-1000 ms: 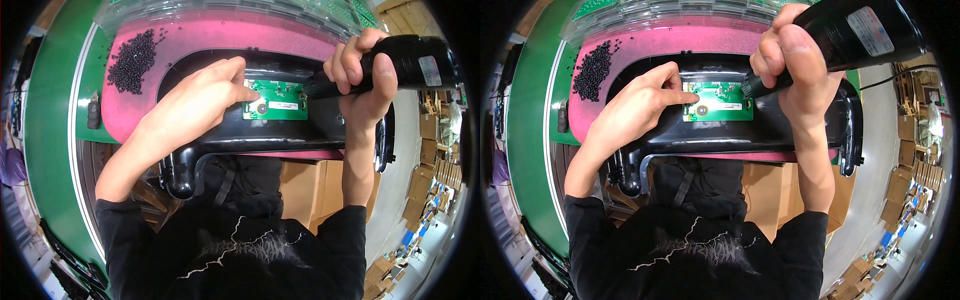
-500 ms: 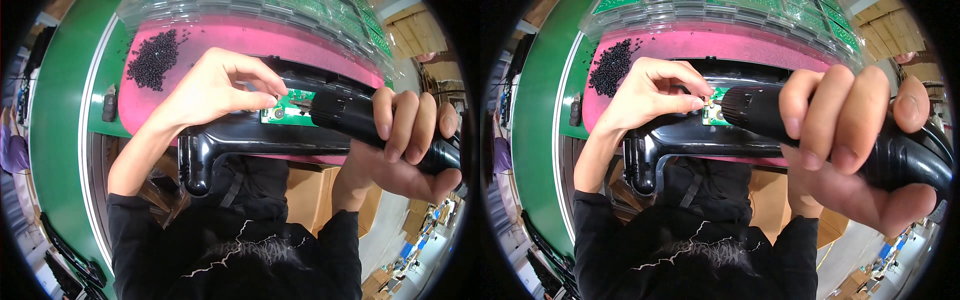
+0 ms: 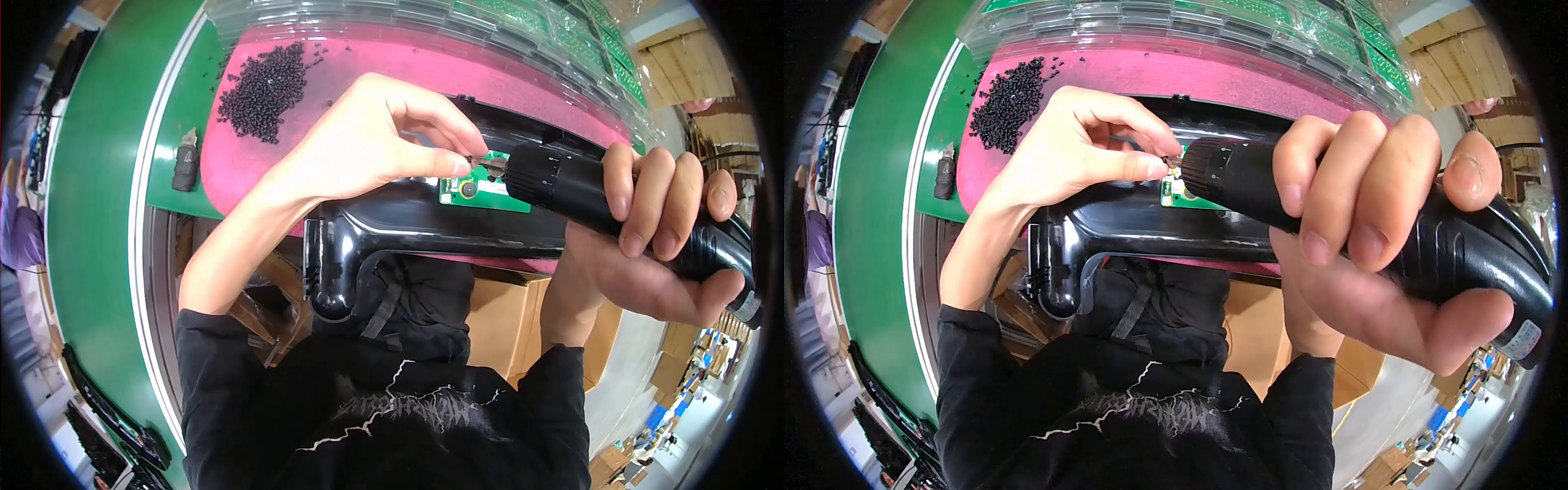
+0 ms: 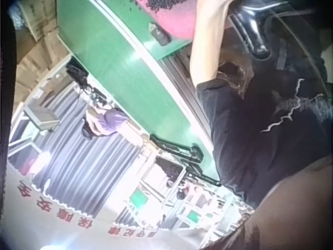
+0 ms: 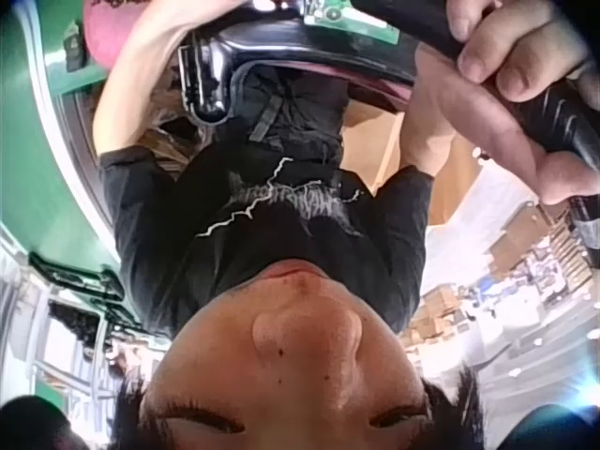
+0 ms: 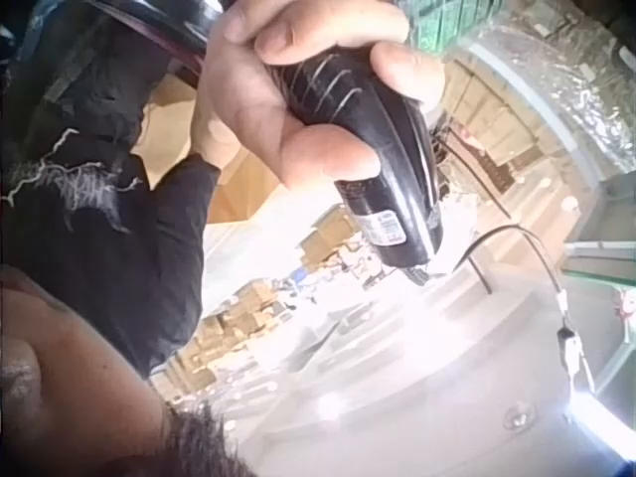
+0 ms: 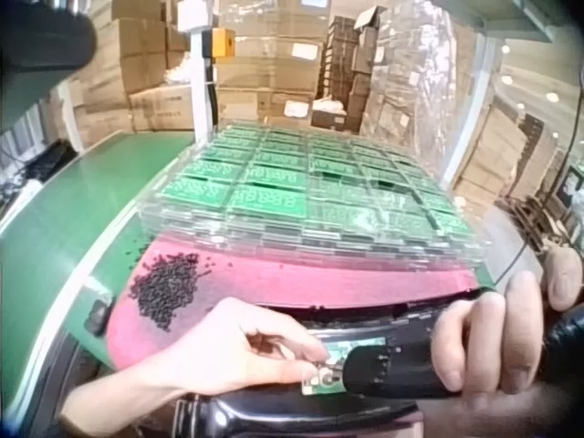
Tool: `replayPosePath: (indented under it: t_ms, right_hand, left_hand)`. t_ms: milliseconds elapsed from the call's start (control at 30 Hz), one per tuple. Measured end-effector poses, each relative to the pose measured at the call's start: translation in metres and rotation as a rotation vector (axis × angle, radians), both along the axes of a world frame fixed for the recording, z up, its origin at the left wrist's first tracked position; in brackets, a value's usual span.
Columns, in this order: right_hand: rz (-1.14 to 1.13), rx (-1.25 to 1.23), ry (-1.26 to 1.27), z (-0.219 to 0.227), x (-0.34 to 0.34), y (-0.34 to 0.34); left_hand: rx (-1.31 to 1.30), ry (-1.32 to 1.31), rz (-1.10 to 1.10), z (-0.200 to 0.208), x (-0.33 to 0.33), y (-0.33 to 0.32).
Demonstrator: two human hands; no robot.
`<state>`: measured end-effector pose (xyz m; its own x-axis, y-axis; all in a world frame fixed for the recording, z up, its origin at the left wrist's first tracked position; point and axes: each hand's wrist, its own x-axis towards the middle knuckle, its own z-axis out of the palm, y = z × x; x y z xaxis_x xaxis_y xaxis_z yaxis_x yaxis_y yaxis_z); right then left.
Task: Assembling circuit boards into plastic housings using an electric screwdriver and organizing boxed components.
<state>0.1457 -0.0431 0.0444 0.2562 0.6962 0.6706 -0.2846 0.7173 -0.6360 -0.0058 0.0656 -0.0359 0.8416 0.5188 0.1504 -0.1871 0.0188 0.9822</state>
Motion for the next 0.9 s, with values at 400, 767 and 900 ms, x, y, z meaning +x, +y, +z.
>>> replayPosePath:
  t_ms: [400, 767, 900]
  right_hand:
    - [0.131, -0.063, -0.208, -0.018, 0.014, 0.018]
    - [0.103, -0.178, -0.226, -0.038, 0.013, 0.031]
    - [0.003, -0.25, -0.335, -0.037, 0.009, 0.032]
  left_hand:
    - [0.244, 0.134, 0.119, -0.009, 0.005, -0.004]
    - [0.472, 0.128, 0.235, -0.012, 0.003, -0.004]
    - [0.515, 0.135, 0.237, -0.013, 0.004, -0.003]
